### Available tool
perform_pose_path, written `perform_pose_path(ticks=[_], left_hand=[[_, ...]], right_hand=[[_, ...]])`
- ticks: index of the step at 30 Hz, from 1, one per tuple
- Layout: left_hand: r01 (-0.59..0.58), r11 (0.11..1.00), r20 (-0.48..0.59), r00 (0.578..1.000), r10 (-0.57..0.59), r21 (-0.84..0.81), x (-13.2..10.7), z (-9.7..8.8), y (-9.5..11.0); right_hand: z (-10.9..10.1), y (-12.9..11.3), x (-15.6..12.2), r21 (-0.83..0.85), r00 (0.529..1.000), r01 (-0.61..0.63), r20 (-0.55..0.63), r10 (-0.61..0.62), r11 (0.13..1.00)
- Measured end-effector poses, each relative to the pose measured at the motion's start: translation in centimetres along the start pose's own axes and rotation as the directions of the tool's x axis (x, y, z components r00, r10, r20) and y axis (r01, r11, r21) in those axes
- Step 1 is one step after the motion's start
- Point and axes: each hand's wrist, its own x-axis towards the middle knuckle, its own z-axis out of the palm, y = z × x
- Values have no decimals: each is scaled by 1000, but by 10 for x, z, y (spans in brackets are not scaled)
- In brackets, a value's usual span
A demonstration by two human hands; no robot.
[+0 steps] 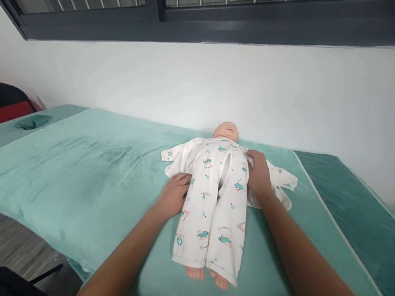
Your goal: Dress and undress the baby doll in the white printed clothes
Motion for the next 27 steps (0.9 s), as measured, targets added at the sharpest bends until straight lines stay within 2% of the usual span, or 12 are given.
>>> perform_pose_path(ticks=[3, 5, 8, 10, 12, 14, 20, 24, 27], left_hand=[[-90, 996, 56, 995, 88, 27, 0, -2, 1], [-145, 989, 82, 986, 142, 26, 3, -3, 2], [-194, 981, 88, 977, 195, -16, 10, -5, 7], [-202, 978, 75, 976, 206, -56, 16, -7, 11], [-183, 978, 60, 980, 190, -100, 21, -7, 14], [-134, 980, 53, 988, 143, -145, 26, -7, 17], [22, 980, 100, 995, -3, -196, 35, -2, 15], [30, 974, 73, 997, -13, -226, 38, 1, 12], [72, 969, 18, 997, -69, -238, 40, 1, 12]], right_hand=[[-11, -17, -36, -31, 999, 16, 49, -14, 999], [-18, -28, -61, -73, 987, 38, 156, -26, 997], [-29, -41, -92, -173, 957, 92, 286, -39, 981], [-35, -46, -103, -177, 921, 174, 378, -96, 969], [-37, -49, -106, -148, 877, 255, 452, -164, 956], [-36, -51, -103, -140, 854, 298, 482, -198, 944], [-30, -56, -88, -69, 906, 209, 388, -166, 976], [-34, -59, -89, 83, 887, 144, 432, -166, 986], [-37, -58, -92, 143, 878, 153, 435, -201, 978]])
